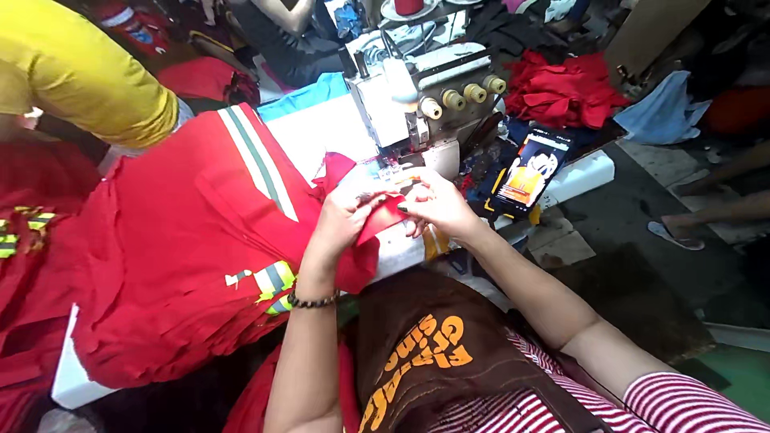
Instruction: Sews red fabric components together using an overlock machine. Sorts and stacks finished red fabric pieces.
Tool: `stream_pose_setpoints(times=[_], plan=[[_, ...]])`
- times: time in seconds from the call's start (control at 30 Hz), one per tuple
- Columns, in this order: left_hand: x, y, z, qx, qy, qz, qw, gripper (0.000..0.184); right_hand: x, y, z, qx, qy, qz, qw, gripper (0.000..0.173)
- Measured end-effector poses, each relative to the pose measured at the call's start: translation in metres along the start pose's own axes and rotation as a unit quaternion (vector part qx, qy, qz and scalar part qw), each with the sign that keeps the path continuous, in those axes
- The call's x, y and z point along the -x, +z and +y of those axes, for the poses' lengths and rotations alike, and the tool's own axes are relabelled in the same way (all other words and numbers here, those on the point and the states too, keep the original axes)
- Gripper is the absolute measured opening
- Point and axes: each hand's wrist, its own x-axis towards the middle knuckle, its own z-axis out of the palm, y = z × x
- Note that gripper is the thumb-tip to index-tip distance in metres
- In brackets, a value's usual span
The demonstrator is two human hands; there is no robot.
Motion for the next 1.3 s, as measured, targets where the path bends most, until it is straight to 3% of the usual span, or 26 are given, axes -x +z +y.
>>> stream_pose_setpoints(times=[0.13,0.23,0.3,0.47,0.6,0.73,0.87,1.0,1.07,1.17,1.3], plan=[[-0.015,0.01,-0.013,-0.133,-0.023,0.025,0.991,0.015,-0.013,0.001,0.022,0.051,-0.024,0.076,0.996,0.044],[-0.01,0.041,-0.015,-0.283,0.027,0.091,0.954,0.017,-0.014,0.0,0.029,0.041,-0.032,0.098,0.994,0.047],[0.001,0.068,-0.001,-0.347,0.01,0.142,0.927,0.021,-0.008,-0.005,0.031,0.035,-0.032,0.1,0.994,0.047],[0.008,0.103,0.017,-0.395,-0.041,0.174,0.901,0.034,-0.003,-0.015,0.029,0.043,-0.025,0.126,0.991,0.05],[0.004,0.103,0.009,-0.377,-0.017,0.218,0.9,0.02,-0.008,-0.018,0.031,0.063,-0.041,0.141,0.987,0.054],[-0.002,0.094,0.007,-0.357,-0.06,0.196,0.911,0.022,-0.012,-0.018,0.033,0.109,-0.066,0.154,0.98,0.052],[-0.014,0.071,0.012,-0.259,-0.168,0.103,0.946,0.03,-0.04,-0.018,0.036,0.181,-0.117,0.212,0.953,0.043],[-0.011,0.055,-0.003,-0.251,-0.118,0.101,0.955,0.034,-0.048,-0.02,0.037,0.226,-0.124,0.242,0.935,0.035],[-0.017,0.047,-0.004,-0.282,-0.131,0.087,0.946,0.038,-0.035,-0.021,0.036,0.26,-0.112,0.233,0.93,0.039],[-0.059,0.035,-0.02,-0.334,-0.228,0.062,0.912,0.039,-0.005,-0.015,0.039,0.296,-0.081,0.199,0.931,0.041],[-0.08,0.01,-0.037,-0.312,-0.278,0.038,0.908,0.043,0.009,0.014,0.057,0.349,-0.238,0.105,0.9,0.022]])
